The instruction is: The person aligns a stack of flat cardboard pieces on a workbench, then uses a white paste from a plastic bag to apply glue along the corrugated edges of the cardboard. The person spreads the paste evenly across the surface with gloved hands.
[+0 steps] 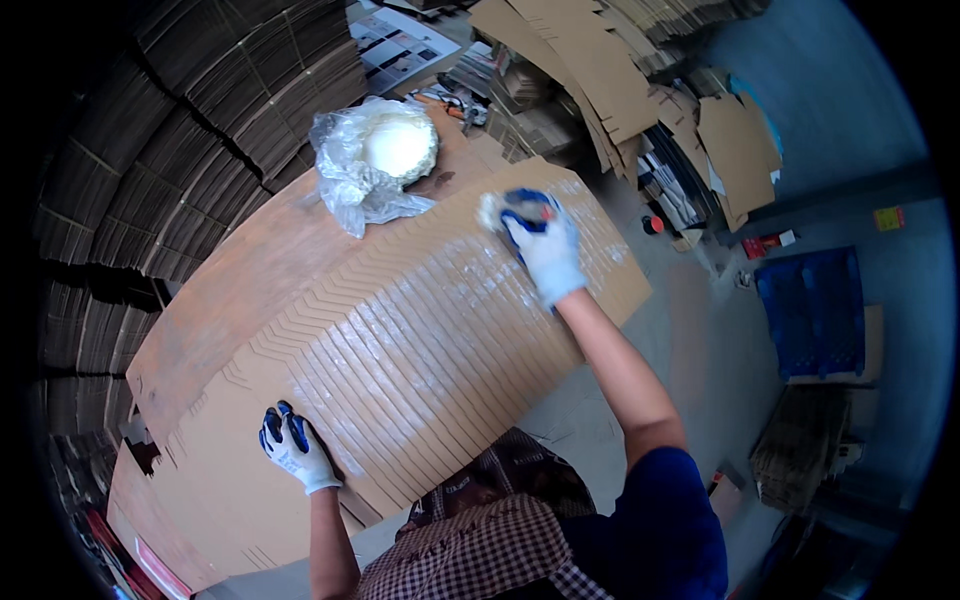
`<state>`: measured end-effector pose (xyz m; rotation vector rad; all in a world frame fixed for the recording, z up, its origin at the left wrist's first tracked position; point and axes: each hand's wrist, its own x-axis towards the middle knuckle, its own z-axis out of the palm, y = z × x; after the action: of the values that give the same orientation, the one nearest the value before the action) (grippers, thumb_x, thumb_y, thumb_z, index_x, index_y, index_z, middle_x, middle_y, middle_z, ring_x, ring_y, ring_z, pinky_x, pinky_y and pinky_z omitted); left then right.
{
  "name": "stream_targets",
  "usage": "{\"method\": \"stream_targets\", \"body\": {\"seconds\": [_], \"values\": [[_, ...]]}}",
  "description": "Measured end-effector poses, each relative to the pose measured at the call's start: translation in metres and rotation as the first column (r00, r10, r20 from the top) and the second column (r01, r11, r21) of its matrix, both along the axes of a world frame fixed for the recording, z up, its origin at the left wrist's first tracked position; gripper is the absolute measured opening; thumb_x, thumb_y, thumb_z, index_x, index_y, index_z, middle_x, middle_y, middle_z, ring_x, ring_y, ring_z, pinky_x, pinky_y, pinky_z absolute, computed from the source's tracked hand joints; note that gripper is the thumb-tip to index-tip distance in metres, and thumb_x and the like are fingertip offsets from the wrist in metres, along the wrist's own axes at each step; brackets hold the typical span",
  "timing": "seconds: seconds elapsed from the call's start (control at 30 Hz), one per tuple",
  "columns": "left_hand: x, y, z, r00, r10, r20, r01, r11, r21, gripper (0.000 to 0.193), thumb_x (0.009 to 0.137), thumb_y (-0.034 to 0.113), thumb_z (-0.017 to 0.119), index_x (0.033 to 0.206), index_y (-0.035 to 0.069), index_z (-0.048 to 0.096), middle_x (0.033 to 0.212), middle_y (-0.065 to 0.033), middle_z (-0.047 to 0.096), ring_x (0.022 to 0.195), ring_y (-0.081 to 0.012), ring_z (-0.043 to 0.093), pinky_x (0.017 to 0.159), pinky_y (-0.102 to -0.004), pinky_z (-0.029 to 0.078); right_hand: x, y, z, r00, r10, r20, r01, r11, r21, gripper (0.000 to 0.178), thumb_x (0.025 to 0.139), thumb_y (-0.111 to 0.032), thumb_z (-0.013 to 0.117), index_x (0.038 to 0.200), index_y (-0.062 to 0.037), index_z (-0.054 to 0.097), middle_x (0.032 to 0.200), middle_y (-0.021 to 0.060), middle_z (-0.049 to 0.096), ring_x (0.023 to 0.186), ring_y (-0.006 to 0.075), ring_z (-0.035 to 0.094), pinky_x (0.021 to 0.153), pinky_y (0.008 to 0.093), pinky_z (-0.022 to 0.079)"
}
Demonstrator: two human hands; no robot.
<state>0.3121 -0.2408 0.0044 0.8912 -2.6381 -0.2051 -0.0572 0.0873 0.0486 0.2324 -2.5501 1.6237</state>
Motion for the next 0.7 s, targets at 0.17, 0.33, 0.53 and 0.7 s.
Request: {"method": "stream_targets", "body": {"seconds": [0.17,0.33,0.53,0.7], "values": [[0.005,-0.002,0.000,0.999,0.025,0.035,-0.025,1.000,0.010,0.039,0.086,0.010,0.063,0.124,0.007,0.068,0.127,-0.0190,0.061,0.118,-0.0359,0.053,0.106,-0.0487,0.035,-0.095,-0.131,-0.001,0.995,0.008,-0.103,0.011,0.983,0.186,0.043,0.073,-0.032,0.083,0.105,-0.0067,0.069,0.102,0.0161,0.072,0.098,0.0346,0.068,0.088,0.0397,0.052],[0.002,-0.002,-0.001,1.000,0.012,0.001,-0.012,1.000,0.000,0.037,0.084,0.009,0.065,0.120,0.007,0.068,0.125,-0.0188,0.060,0.116,-0.0385,0.053,0.105,-0.0531,0.035,-0.141,-0.194,-0.022,0.997,0.070,0.025,-0.074,0.866,0.494,0.052,0.078,-0.043,0.076,0.117,-0.0093,0.067,0.115,0.0157,0.069,0.106,0.0331,0.065,0.093,0.0424,0.051],[0.000,-0.001,0.003,1.000,0.027,-0.007,-0.027,0.999,0.026,0.037,0.082,0.007,0.066,0.119,0.008,0.068,0.126,-0.0180,0.059,0.116,-0.0383,0.053,0.105,-0.0543,0.034,-0.163,-0.200,-0.039,0.995,0.091,0.042,-0.097,0.777,0.623,0.056,0.075,-0.047,0.077,0.116,-0.0110,0.067,0.117,0.0173,0.068,0.106,0.0356,0.065,0.092,0.0443,0.050],[-0.005,-0.001,0.005,1.000,0.014,-0.018,-0.014,1.000,-0.005,0.034,0.083,0.008,0.066,0.116,0.006,0.070,0.126,-0.0181,0.060,0.113,-0.0386,0.051,0.100,-0.0513,0.038,-0.191,-0.181,-0.041,0.992,-0.128,-0.002,0.117,0.900,0.420,0.050,0.079,-0.050,0.075,0.108,-0.0090,0.073,0.101,0.0203,0.072,0.096,0.0348,0.069,0.085,0.0427,0.052]]}}
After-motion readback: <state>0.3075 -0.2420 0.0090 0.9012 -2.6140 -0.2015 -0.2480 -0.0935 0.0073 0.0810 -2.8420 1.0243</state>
